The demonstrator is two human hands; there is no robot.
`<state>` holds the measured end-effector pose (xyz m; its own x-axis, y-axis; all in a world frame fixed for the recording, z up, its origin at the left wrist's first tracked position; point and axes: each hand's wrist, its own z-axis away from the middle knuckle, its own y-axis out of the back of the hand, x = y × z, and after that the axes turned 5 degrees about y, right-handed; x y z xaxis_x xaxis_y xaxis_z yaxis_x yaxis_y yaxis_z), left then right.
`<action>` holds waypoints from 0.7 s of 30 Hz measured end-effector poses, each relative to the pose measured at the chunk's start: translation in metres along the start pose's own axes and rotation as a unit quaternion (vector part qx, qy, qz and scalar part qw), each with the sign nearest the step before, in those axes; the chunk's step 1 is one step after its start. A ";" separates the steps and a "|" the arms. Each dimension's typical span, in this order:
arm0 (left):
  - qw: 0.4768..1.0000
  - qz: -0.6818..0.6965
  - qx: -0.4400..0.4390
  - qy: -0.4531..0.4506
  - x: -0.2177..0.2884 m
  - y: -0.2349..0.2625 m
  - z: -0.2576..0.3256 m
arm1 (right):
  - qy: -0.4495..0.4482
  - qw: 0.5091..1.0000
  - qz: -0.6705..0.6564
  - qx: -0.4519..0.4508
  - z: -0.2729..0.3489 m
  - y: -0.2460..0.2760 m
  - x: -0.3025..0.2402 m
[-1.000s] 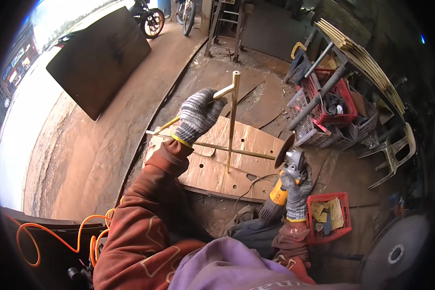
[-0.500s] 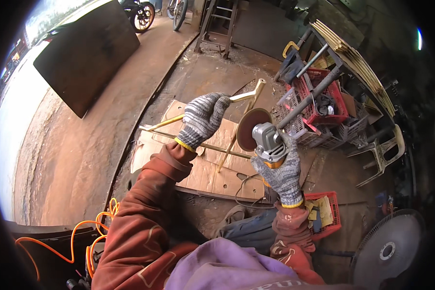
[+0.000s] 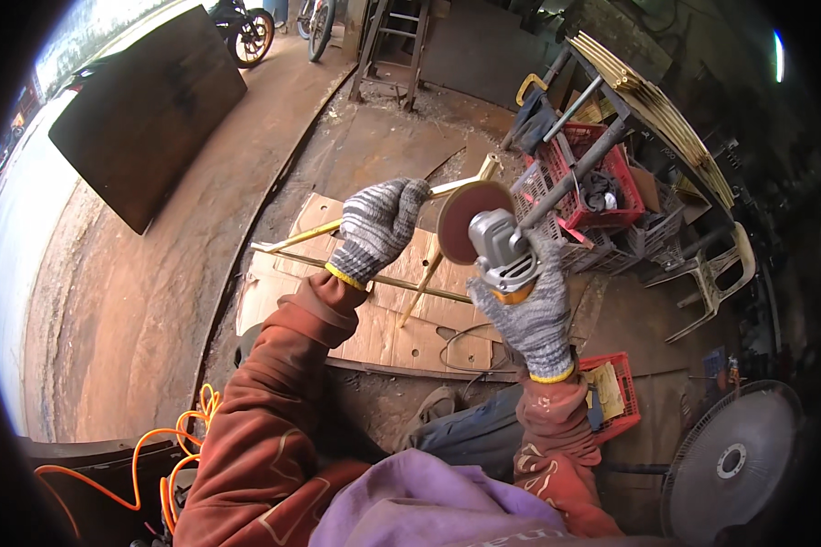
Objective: The person uses a handheld angle grinder to smooth and shape the ends of thin brass rods while holding them against a piece of cardboard on the floor.
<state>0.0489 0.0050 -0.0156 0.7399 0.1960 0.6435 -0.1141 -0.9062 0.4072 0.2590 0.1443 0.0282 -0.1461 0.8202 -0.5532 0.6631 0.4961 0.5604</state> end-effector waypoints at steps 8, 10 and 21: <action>1.000 0.025 -0.004 -0.001 0.009 0.000 0.000 | 0.001 0.999 -0.040 0.009 -0.008 0.009 -0.001; 1.000 0.016 -0.010 0.016 0.008 0.002 0.001 | 0.014 1.000 -0.019 0.011 -0.010 0.013 0.002; 1.000 0.006 -0.016 0.022 0.010 -0.002 0.001 | 0.024 0.999 0.041 -0.004 -0.009 0.017 -0.004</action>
<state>0.0577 0.0084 -0.0107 0.7091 0.2014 0.6757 -0.1442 -0.8967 0.4186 0.2643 0.1518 0.0458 -0.1264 0.8712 -0.4743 0.6687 0.4280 0.6080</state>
